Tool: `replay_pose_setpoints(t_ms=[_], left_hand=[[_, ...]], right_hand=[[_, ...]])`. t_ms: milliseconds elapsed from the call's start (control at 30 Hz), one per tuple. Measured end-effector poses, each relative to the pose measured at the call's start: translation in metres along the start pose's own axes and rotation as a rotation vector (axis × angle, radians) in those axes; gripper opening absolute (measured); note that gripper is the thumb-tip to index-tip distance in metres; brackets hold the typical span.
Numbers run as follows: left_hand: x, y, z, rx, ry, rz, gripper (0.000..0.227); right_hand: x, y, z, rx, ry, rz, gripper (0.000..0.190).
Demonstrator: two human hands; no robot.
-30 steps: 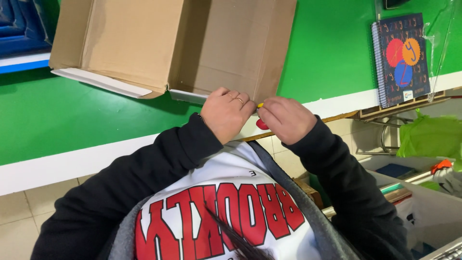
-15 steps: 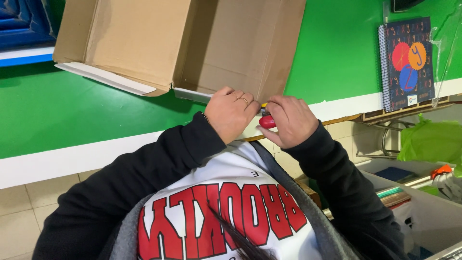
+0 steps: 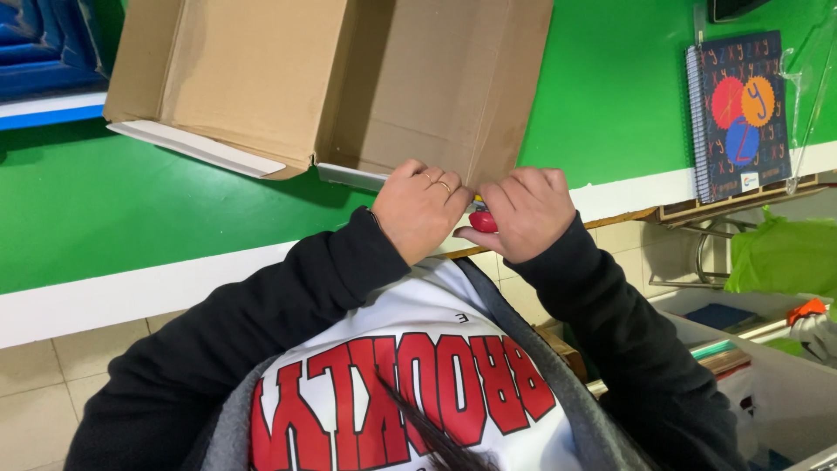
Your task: The person folds an empty cardboard shoe box on a green counter, pressing its flaps and edges into shape, then uses a red stapler to staple the box corners and seams. They continue folding and stapling the box sides, repositioning the box as they work.
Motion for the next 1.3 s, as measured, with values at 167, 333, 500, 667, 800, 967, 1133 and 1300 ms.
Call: replay_pose_setpoints(t_ms=[167, 333, 500, 667, 800, 967, 1133, 1300], left_hand=[[0.0, 0.003, 0.001, -0.005, -0.007, -0.003, 0.029], [0.0, 0.002, 0.0, -0.006, -0.015, -0.004, 0.028], [0.0, 0.003, 0.001, -0.002, -0.012, -0.005, 0.027], [0.0, 0.003, 0.003, 0.05, 0.001, -0.006, 0.021], [0.002, 0.0, 0.002, 0.007, 0.007, -0.01, 0.019], [0.007, 0.019, -0.007, 0.011, -0.01, -0.013, 0.022], [0.026, 0.077, -0.032, 0.02, 0.101, 0.219, 0.022], [0.034, 0.069, -0.039, -0.01, 0.117, 0.228, 0.018]], right_hand=[[-0.003, -0.006, 0.001, -0.013, 0.011, 0.003, 0.051], [-0.004, -0.01, 0.002, -0.031, 0.014, 0.003, 0.048], [-0.005, -0.013, 0.005, -0.013, 0.025, -0.019, 0.038], [-0.01, -0.018, 0.01, -0.052, 0.083, -0.006, 0.03], [-0.013, -0.019, 0.013, -0.092, 0.121, 0.001, 0.029], [-0.009, -0.021, 0.01, -0.119, 0.106, -0.033, 0.027], [-0.009, -0.018, 0.012, -0.132, 0.117, -0.039, 0.035], [0.0, -0.009, 0.019, -0.097, 0.12, -0.044, 0.038]])
Point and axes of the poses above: each hand's wrist, its own z-axis towards the middle knuckle, its own y-axis out of the back of the hand, x = y × z, the point moved 1 cm from there along z, towards the middle knuckle, and after that the axes turned 11 degrees about x, right-handed, at the moved point
